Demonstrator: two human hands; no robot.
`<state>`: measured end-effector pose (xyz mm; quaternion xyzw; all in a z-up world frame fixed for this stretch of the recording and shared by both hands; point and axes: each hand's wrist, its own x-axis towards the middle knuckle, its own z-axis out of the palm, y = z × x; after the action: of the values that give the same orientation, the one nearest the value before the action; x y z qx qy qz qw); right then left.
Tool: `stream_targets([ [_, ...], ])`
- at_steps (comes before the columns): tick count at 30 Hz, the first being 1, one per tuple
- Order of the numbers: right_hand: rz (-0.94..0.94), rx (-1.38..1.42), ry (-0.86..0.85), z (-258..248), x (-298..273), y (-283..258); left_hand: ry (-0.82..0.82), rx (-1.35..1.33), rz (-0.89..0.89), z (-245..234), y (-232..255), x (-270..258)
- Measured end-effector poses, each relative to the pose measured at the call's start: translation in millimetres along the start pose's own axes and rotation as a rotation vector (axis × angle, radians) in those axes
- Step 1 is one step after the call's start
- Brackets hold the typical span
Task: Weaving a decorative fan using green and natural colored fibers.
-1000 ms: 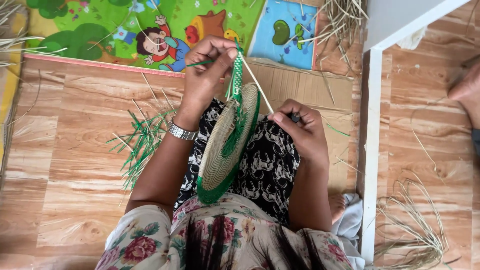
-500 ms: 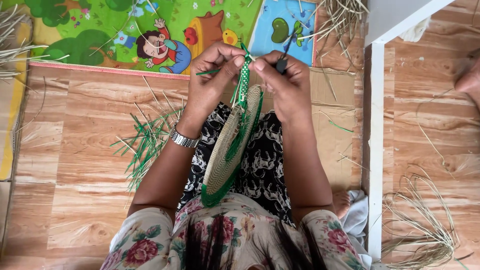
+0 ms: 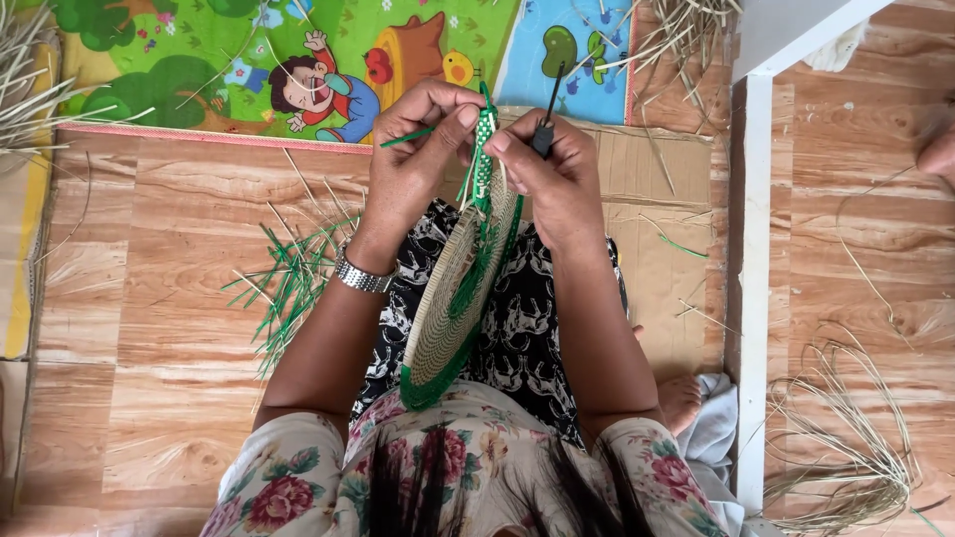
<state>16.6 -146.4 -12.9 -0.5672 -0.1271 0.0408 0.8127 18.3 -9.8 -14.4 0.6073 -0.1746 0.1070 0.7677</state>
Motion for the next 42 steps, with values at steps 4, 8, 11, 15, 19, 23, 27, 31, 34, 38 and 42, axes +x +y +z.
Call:
stream_targets([
  [4,0.021,0.049,0.000,5,0,1,-0.008,-0.002,0.004,-1,1,0],
  [8,0.008,0.066,0.045,7,-2,6,-0.023,-0.022,0.003,-2,-1,-1],
  [11,-0.030,0.030,0.050,11,-3,6,-0.032,-0.033,-0.001,-2,1,-1],
  [15,-0.049,0.060,0.058,14,-4,8,-0.020,-0.007,0.012,-2,2,-1],
  [19,-0.029,0.086,0.081,14,-3,12,0.012,0.076,0.045,-1,3,-1],
  [23,-0.024,0.093,0.071,16,-4,11,0.028,0.067,0.048,-1,3,2],
  [27,-0.021,0.019,0.026,16,-7,12,0.043,0.035,-0.008,-5,3,4],
  [31,-0.022,-0.273,0.014,10,-15,8,0.050,0.057,0.012,-7,0,3],
  [34,-0.012,-0.386,-0.027,-32,-19,14,0.061,0.019,-0.003,-11,0,2],
  [38,0.009,-0.535,0.172,-129,-28,61,0.085,0.033,-0.015,-17,2,0],
  [42,0.325,-1.181,0.324,-220,-60,139,0.079,0.028,0.022,-17,-4,2],
])
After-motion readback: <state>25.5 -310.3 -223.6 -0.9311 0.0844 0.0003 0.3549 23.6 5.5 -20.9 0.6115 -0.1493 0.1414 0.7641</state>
